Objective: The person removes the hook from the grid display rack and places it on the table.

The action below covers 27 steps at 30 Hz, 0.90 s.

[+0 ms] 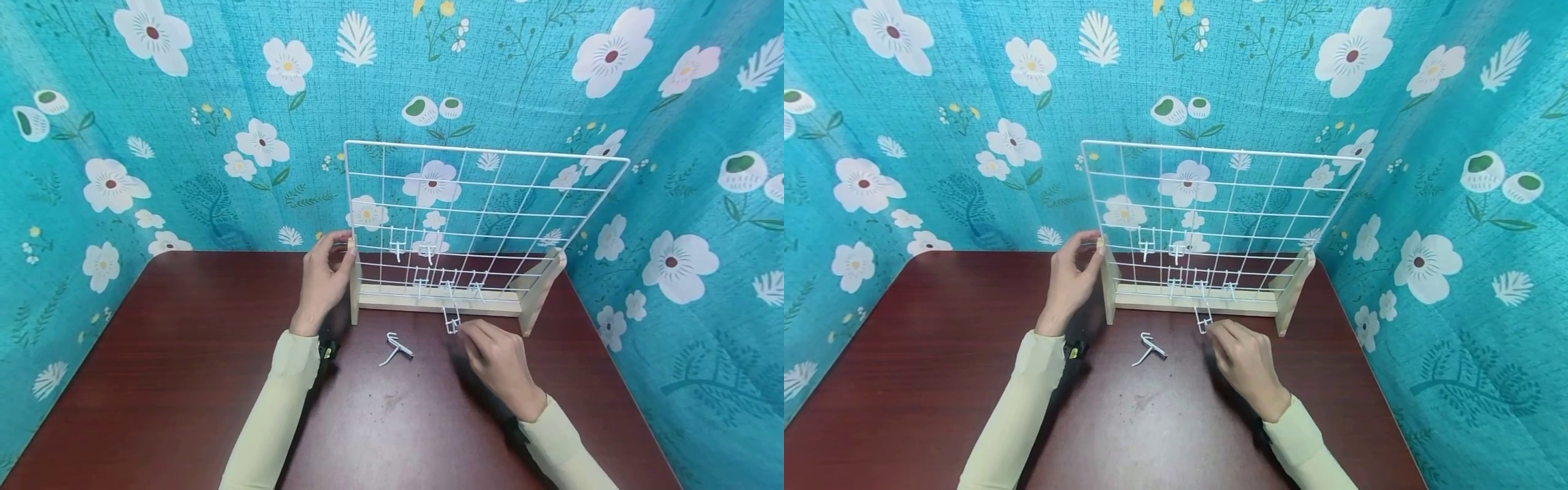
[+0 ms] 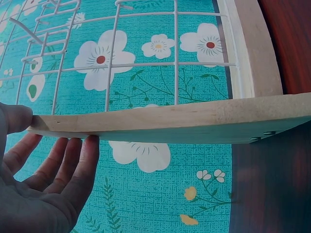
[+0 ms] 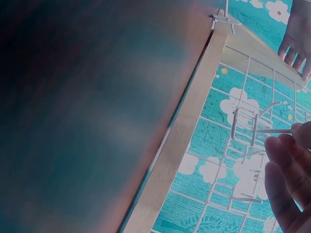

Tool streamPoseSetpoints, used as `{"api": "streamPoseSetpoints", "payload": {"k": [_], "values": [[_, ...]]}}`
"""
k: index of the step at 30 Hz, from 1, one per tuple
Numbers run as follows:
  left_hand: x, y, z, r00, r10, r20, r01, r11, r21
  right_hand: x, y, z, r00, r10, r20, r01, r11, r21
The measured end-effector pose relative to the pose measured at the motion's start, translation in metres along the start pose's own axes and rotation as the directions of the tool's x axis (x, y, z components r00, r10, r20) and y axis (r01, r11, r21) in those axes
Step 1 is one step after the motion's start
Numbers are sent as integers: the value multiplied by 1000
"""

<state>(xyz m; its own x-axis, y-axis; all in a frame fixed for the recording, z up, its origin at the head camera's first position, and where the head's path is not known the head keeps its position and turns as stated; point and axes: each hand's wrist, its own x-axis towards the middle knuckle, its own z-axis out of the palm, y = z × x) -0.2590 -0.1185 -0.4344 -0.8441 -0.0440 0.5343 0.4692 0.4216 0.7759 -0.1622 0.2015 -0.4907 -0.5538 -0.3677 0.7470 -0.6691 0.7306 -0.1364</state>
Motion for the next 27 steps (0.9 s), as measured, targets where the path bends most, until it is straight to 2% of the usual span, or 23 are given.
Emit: {"api": "streamPoseSetpoints", "payload": {"k": [19,27], "values": [[0,3,0,1000,-8,-5,8,1000,0,1,-1,3,997,7,81,-6,1000,-13],[-1,2,0,1000,-7,-5,7,1000,9,3,-4,1,992,52,119,-54,998,11]]}}
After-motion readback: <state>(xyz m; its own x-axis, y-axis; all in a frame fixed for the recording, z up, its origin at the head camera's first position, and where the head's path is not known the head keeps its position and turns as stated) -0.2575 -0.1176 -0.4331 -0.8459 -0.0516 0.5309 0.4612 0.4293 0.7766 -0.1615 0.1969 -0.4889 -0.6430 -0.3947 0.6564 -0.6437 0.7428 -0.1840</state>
